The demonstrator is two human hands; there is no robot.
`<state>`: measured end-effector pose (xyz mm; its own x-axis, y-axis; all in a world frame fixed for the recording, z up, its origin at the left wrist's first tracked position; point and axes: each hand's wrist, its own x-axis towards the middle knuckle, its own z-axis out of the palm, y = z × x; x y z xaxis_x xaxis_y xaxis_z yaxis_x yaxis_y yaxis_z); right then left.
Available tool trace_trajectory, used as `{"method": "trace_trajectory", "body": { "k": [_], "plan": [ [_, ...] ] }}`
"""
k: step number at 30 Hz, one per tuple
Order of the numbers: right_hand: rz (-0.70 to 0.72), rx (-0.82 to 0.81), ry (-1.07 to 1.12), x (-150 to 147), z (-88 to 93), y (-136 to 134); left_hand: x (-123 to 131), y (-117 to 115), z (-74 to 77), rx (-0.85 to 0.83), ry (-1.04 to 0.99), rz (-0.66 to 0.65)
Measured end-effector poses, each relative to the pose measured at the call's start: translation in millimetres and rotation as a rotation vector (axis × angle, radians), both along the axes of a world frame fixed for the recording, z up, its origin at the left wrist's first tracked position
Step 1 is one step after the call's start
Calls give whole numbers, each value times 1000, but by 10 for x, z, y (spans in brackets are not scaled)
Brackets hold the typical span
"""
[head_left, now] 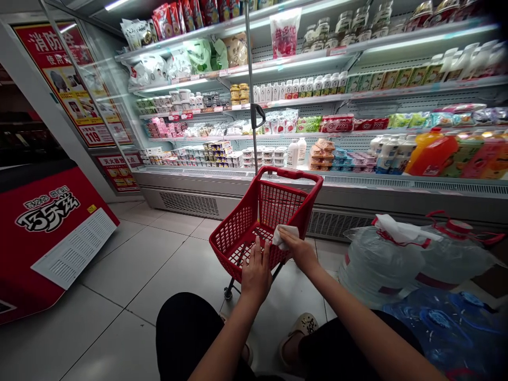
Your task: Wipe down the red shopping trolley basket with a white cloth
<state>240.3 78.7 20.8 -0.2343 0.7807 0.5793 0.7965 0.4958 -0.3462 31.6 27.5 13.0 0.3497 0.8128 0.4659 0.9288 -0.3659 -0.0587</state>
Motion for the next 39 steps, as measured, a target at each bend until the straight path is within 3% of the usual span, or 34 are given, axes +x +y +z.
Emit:
{"method": "trace_trajectory", "body": {
  "k": [5,9,13,17,22,26,30,35,39],
  "plan": [
    [110,24,-21,-336,-170,-259,18,-14,67,-6,-49,-43],
    [138,24,-47,-208,-98,-206,-47,21,64,-59,-82,-114],
    [65,2,-17,14,20,-16,-275,104,98,-113,-85,-308],
    [40,20,66,-28,-36,-4,-543,156,187,-97,18,-384],
    [64,26,66,-379,-216,-270,-569,132,169,-32,45,-304],
    [127,19,5,-503,-224,-403,-477,87,98,25,0,-220],
    [148,11,-36,-241,-97,-238,-442,41,74,52,11,-150],
    [-11,-36,-9,178,40,87,-367,-43,87,47,13,-81],
    [-67,-30,32,135,-34,90,-268,-107,105,43,-16,-34]
  ]
}}
